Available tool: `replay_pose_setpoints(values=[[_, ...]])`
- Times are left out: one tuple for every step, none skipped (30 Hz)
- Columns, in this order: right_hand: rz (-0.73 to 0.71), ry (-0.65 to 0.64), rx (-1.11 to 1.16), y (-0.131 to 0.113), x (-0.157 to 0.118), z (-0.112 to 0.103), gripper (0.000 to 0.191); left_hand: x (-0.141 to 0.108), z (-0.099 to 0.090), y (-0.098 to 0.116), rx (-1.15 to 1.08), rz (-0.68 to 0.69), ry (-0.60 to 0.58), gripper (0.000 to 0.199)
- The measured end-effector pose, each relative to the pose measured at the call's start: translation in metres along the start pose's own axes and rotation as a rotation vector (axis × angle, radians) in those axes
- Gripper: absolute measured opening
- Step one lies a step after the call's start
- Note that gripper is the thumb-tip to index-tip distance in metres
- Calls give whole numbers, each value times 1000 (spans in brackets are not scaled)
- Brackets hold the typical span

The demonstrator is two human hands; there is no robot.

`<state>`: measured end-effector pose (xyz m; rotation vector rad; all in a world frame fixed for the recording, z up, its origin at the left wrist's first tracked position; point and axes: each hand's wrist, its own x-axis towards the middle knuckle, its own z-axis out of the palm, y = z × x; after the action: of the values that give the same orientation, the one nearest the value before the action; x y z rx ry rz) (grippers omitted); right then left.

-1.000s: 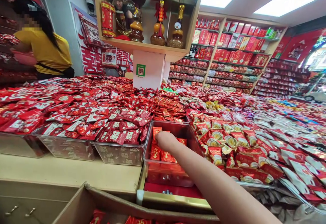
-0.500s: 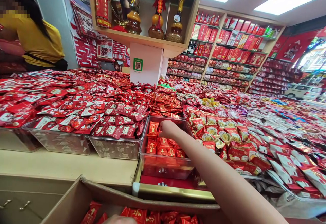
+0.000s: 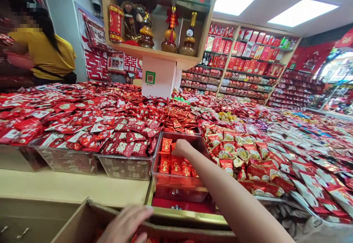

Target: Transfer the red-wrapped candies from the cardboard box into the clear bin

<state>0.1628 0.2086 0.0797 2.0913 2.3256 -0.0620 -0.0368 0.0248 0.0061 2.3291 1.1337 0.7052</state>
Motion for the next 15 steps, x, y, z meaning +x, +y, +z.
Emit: replay_pose_setpoints(values=[[-7, -1, -4, 0, 2, 0, 23, 2, -2, 1, 68, -2, 50, 41], [-10, 1, -6, 1, 5, 1, 24, 3, -4, 1, 197, -5, 132, 47], [-12, 3, -5, 2, 7, 1, 25, 5, -5, 1, 316, -14, 200, 53], [-13, 6, 0, 3, 8, 2, 27, 6, -6, 1, 417, -28, 248, 57], [-15, 12, 6, 4, 10, 2, 27, 6, -6, -1, 492, -49, 275, 60], [-14, 21, 13, 4, 11, 2, 27, 6, -6, -2, 522, -71, 276, 62], [-10, 36, 20, 5, 11, 2, 26, 6, -5, -4, 526, -93, 270, 64], [-3, 55, 27, 5, 11, 2, 26, 5, -4, -7, 508, -108, 261, 64], [7, 75, 33, 4, 12, 2, 26, 5, -4, -9, 467, -118, 258, 62], [20, 94, 39, 4, 12, 2, 27, 5, -3, -11, 394, -121, 259, 61], [32, 111, 48, 4, 13, 3, 27, 5, -3, -13, 277, -123, 265, 59], [42, 123, 58, 4, 13, 4, 27, 6, -4, -14, 114, -127, 276, 57], [49, 132, 70, 4, 14, 5, 27, 7, -5, -15, -86, -136, 290, 55], [54, 139, 83, 4, 15, 6, 27, 9, -6, -15, -305, -147, 303, 54], [56, 143, 97, 5, 16, 6, 27, 10, -9, -14, -519, -165, 314, 53]])
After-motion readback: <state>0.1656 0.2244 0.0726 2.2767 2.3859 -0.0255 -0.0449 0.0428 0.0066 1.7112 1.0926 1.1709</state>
